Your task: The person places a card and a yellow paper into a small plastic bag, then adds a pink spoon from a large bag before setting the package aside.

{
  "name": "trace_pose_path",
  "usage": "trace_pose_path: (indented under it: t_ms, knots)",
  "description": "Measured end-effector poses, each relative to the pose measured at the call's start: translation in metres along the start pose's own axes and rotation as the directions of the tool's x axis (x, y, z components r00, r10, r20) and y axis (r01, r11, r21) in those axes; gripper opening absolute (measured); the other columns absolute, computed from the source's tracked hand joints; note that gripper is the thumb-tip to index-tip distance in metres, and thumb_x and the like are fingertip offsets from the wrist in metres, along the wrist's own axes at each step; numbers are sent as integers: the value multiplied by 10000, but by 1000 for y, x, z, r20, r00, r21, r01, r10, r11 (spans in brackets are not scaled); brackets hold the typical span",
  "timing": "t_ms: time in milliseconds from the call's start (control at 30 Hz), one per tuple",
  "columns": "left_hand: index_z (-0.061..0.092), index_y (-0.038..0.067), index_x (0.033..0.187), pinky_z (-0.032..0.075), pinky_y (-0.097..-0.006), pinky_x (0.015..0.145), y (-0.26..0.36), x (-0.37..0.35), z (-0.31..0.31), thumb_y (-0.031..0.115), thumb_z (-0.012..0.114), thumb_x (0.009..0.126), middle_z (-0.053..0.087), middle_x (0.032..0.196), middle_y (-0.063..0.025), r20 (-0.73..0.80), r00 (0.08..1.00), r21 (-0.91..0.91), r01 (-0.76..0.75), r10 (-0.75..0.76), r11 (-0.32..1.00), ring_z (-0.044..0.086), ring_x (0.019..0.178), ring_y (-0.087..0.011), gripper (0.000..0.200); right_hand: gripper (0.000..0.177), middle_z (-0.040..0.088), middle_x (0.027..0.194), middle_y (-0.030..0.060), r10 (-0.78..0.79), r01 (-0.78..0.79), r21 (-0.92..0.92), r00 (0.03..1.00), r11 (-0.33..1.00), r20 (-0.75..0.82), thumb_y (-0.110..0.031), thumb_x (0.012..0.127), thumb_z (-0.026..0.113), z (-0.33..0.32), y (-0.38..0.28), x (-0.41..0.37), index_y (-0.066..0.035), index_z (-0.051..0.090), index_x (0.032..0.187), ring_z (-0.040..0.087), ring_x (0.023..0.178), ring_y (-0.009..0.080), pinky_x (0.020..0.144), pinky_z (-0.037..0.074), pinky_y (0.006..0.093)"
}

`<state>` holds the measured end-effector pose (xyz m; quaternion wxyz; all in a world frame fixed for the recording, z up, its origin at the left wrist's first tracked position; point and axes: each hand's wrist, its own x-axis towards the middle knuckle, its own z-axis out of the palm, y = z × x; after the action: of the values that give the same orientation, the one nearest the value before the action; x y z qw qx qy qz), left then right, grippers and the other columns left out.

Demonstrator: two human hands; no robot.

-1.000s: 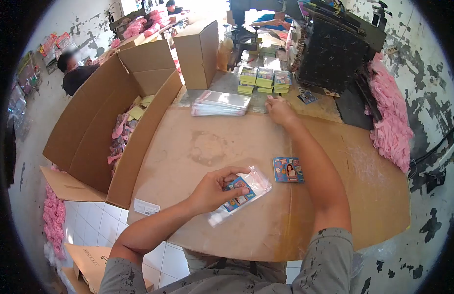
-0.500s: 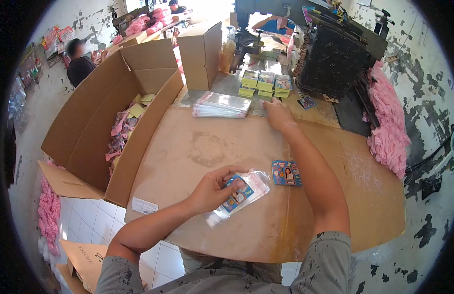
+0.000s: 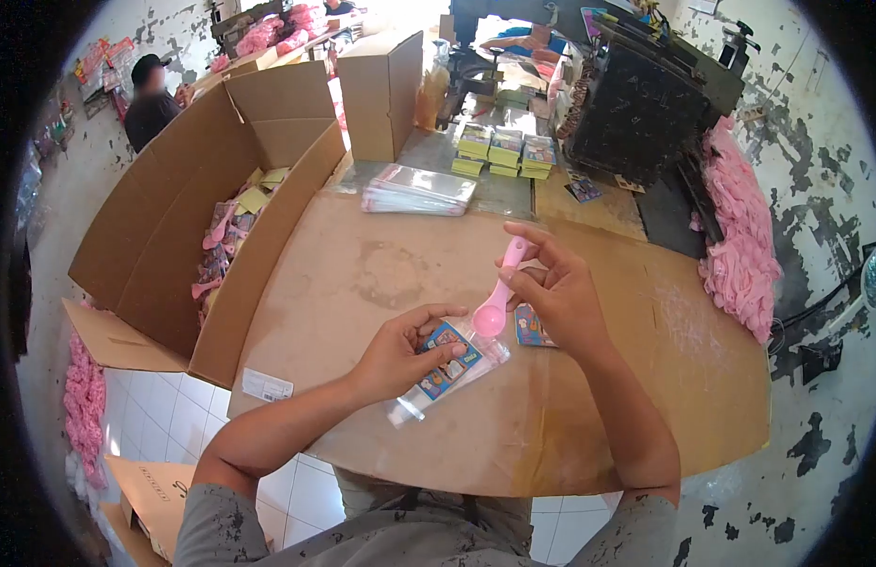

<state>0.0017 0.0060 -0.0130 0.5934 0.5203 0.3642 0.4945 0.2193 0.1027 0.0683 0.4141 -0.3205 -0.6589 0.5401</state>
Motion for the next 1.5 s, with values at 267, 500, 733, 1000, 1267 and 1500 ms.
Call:
trace_pose_path:
  t_ms: [267,500,733,1000,1267,1500]
  knots:
    - [564,-28,1420,585,-275,903,4,-2,1,51,667,1026,737,1195,-121,52,996,0,67,-67,998,690,1083,-119,415,551,598,1114,82,-83,80,-68,995,994,-47,2,929,750,14,6,-18,-10,533,1436,731,851,134,661,611,236]
    - [588,-22,1397,587,-265,848,17,-4,6,131,640,1060,750,1165,-113,7,995,23,99,-100,995,703,1003,-108,374,363,612,1152,125,-147,145,-23,976,989,-160,-30,988,699,34,27,-27,22,567,1322,740,856,150,709,620,232]
    - [600,-8,1370,576,-256,802,13,-1,-7,164,636,1068,752,1152,-99,31,995,-89,102,-100,991,701,962,-92,350,278,628,1397,177,-130,119,58,963,991,238,-75,1047,611,7,38,-22,5,607,1314,630,1233,241,1092,469,412]
    - [519,-8,1436,527,-312,979,18,-3,-7,159,619,1072,734,1221,-108,173,985,-191,9,25,982,675,1122,-146,413,182,662,1353,113,-229,432,-306,820,848,525,-26,917,739,11,-29,-15,-90,772,1084,641,1210,254,1069,474,407]
    - [534,25,1452,484,-374,1082,30,-11,-5,87,658,1007,608,1420,-130,141,942,301,-334,304,893,593,1304,-198,466,102,708,934,67,-347,561,-691,827,456,442,-56,894,751,24,-79,-31,-55,762,996,687,873,232,756,539,373]
    - [597,-1,1394,553,-324,980,35,-14,4,75,667,1016,742,1195,-116,102,905,366,-420,413,830,694,1145,-178,392,114,689,821,90,-251,372,-629,928,683,277,-71,899,746,35,-75,-37,-17,748,998,668,694,221,602,518,316]
